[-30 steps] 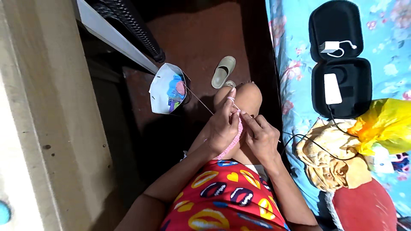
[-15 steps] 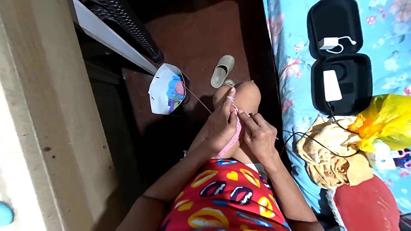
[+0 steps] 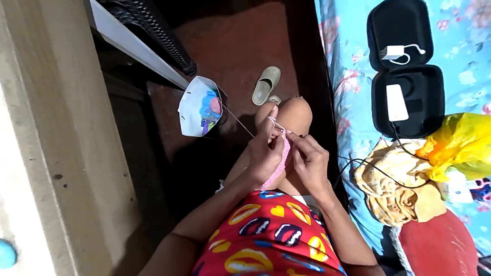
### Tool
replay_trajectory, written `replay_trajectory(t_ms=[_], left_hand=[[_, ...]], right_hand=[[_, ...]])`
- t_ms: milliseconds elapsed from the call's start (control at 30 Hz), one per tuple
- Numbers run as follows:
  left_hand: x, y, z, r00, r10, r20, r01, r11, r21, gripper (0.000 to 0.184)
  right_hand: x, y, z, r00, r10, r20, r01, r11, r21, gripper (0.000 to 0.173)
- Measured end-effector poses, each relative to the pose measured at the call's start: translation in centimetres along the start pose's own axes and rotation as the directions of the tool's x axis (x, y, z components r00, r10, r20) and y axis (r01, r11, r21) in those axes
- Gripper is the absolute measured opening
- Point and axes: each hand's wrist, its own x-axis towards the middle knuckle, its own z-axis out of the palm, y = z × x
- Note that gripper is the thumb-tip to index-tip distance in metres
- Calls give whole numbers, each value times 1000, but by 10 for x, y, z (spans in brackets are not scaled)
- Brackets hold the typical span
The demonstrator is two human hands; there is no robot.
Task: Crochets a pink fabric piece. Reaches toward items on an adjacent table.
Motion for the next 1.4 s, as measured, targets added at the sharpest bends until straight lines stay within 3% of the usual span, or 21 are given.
replay_trajectory(t_ms=[67, 100, 167, 200, 233, 300, 367, 400, 467, 600, 700, 767, 833, 900, 967, 1033, 1100, 1200, 1300, 1400], left_hand=[[-3, -9, 8, 985, 154, -74, -155, 988, 3, 61], [-5, -11, 10, 975, 198, -101, -202, 979, -33, 59], [-5, -6, 10, 985, 138, -103, -156, 968, -194, 64], [-4, -1, 7, 996, 54, -70, -72, 956, -284, 68], [-3, 3, 4, 999, -28, -34, 13, 932, -363, 72], [2, 9, -3, 991, -132, 37, 133, 871, -474, 77], [5, 12, -9, 982, -164, 90, 187, 840, -509, 80], [7, 13, -12, 983, -157, 97, 184, 851, -491, 81], [8, 15, -15, 989, -119, 84, 143, 903, -404, 82], [8, 12, -14, 999, 28, 18, -26, 996, -84, 78], [11, 9, -15, 981, 195, 24, -196, 974, 117, 73], [13, 10, -17, 971, 235, 43, -239, 955, 177, 71], [14, 9, -19, 977, 200, 69, -207, 971, 121, 72], [13, 12, -26, 988, 64, 143, -62, 998, -17, 77], [12, 18, -34, 963, -68, 261, 131, 964, -231, 83], [13, 20, -37, 932, -91, 351, 245, 871, -425, 83], [14, 18, -35, 918, -50, 392, 263, 819, -510, 81], [12, 19, -30, 930, 11, 369, 193, 837, -512, 79], [8, 22, -26, 940, 22, 340, 169, 837, -520, 77], [5, 20, -25, 937, 6, 351, 194, 823, -534, 74]], right_hand=[[3, -13, -5, 975, 202, 93, -218, 951, 220, 35], [6, -18, -8, 933, 315, 171, -358, 854, 379, 37], [12, -23, -8, 844, 466, 266, -522, 599, 607, 40], [12, -22, -6, 836, 477, 271, -524, 547, 654, 42], [11, -21, -4, 856, 455, 244, -490, 568, 662, 42], [4, -16, -1, 940, 325, 106, -324, 749, 578, 34], [-1, -6, 0, 993, 110, -32, -92, 933, 348, 18], [-2, -2, 0, 997, 7, -73, 10, 972, 235, 15], [-2, 3, -2, 987, -126, -97, 132, 989, 60, 17], [0, -4, -8, 971, -226, -80, 213, 966, -145, 23], [-1, -12, -12, 965, -256, -50, 234, 936, -262, 27], [-1, -15, -16, 962, -273, -19, 253, 912, -322, 29], [-1, -15, -20, 957, -291, 6, 277, 901, -334, 29], [1, -11, -26, 959, -284, 21, 279, 924, -262, 27], [2, -4, -31, 973, -228, 29, 229, 971, -73, 26], [4, -1, -34, 993, -89, 81, 69, 972, 224, 24], [6, -4, -36, 978, 93, 187, -175, 852, 494, 25], [10, -12, -35, 896, 283, 341, -443, 533, 721, 32], [10, -18, -34, 843, 292, 451, -525, 267, 808, 36], [7, -20, -33, 843, 305, 444, -518, 230, 824, 30]])
